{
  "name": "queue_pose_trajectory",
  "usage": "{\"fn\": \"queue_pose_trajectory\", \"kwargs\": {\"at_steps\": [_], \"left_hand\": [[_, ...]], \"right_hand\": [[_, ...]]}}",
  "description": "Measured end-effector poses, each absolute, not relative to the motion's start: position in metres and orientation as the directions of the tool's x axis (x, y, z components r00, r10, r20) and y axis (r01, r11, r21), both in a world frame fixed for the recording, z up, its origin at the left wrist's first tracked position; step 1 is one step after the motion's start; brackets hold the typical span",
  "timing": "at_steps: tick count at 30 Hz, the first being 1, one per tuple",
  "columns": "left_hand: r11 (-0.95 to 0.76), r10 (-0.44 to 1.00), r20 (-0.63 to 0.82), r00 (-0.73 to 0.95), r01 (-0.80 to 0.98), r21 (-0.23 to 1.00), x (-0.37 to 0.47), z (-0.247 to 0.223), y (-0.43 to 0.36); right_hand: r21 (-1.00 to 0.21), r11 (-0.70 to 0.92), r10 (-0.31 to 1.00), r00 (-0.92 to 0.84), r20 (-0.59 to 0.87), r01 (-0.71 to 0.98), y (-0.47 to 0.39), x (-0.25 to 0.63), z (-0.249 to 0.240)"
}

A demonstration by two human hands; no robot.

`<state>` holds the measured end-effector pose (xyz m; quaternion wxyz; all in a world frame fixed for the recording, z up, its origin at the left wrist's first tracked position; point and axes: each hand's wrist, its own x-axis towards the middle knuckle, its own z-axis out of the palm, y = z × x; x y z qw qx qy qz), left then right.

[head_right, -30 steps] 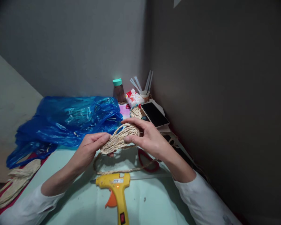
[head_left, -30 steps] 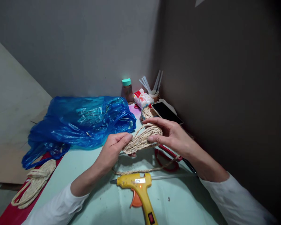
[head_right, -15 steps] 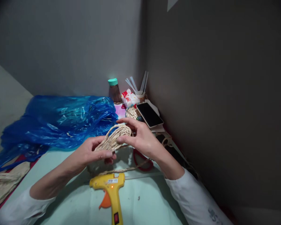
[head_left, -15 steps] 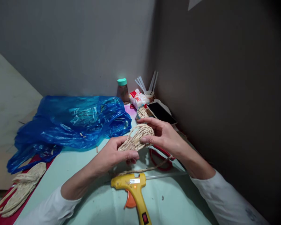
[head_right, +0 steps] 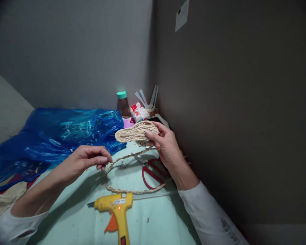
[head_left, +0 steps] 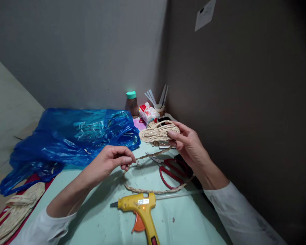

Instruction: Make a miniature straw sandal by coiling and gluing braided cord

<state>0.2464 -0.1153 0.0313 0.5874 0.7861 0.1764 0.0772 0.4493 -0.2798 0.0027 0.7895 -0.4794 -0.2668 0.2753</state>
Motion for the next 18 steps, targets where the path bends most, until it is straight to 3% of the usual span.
{"fn": "queue_pose_trajectory", "kwargs": {"at_steps": [7,18], "left_hand": [[-0.240,0.556,0.125,0.822,0.014,0.971,0.228,0.057,-0.097],[-0.297,0.481,0.186,0.857,-0.040,0.954,0.195,0.073,-0.164]], "right_hand": [[-0.902,0.402,0.665,0.728,0.167,-0.160,-0.283,0.447,0.009],[-0.915,0.392,0.737,0.628,0.252,-0.094,-0.281,0.432,0.005]]}}
